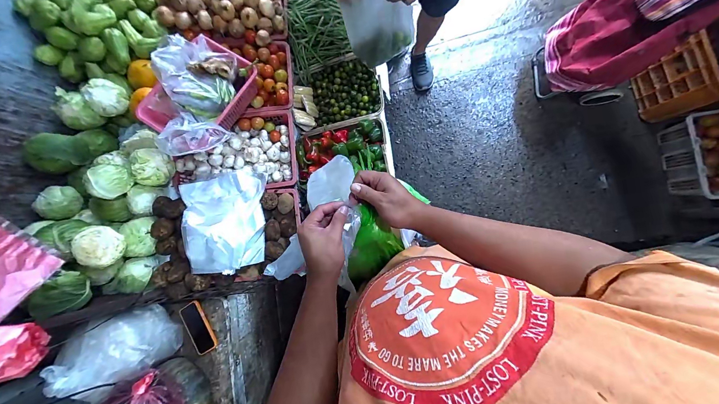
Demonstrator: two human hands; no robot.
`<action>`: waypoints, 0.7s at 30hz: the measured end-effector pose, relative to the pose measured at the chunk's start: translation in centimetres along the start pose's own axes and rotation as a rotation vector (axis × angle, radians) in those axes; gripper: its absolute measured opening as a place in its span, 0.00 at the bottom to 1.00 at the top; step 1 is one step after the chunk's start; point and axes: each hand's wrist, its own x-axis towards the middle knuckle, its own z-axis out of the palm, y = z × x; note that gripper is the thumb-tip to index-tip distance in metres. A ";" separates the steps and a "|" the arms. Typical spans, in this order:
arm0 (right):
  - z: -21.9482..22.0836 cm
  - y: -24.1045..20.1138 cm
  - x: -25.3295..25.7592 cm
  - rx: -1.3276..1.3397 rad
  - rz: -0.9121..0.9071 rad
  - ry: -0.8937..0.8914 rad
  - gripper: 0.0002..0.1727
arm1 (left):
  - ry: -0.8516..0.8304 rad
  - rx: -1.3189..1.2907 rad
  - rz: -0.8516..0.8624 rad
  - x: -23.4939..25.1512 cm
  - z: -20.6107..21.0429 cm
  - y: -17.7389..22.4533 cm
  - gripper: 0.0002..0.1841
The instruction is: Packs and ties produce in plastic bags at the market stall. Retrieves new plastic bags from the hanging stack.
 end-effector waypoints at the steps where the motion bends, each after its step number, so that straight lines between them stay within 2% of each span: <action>1: 0.1 0.0 -0.1 -0.001 0.001 -0.002 0.17 | 0.014 0.016 0.007 -0.1 0.1 0.1 0.03; 4: 0.4 0.2 -0.1 -0.006 0.003 -0.014 0.17 | 0.046 0.132 0.094 -0.5 0.2 0.1 0.04; 8: 0.3 0.0 -0.5 -0.127 -0.013 -0.003 0.18 | 0.059 0.395 0.483 -0.9 0.4 -1.1 0.04; 10: 0.9 0.0 -0.2 -0.161 -0.013 0.000 0.19 | 0.095 0.539 0.610 -1.1 -0.1 -1.4 0.05; 12: 1.7 0.0 0.1 -0.136 0.004 0.035 0.18 | 0.099 0.606 0.648 -1.0 -0.6 -1.7 0.06; 17: 4.4 0.0 1.4 -0.057 0.041 0.194 0.15 | 0.042 0.586 0.680 0.3 -1.0 -3.1 0.07; 19: 5.4 0.1 2.3 -0.065 0.055 0.212 0.16 | -0.003 0.538 0.647 0.8 -1.8 -3.7 0.07; 21: 6.3 0.3 3.1 -0.079 0.065 0.204 0.17 | -0.104 0.426 0.539 1.0 -3.2 -4.0 0.08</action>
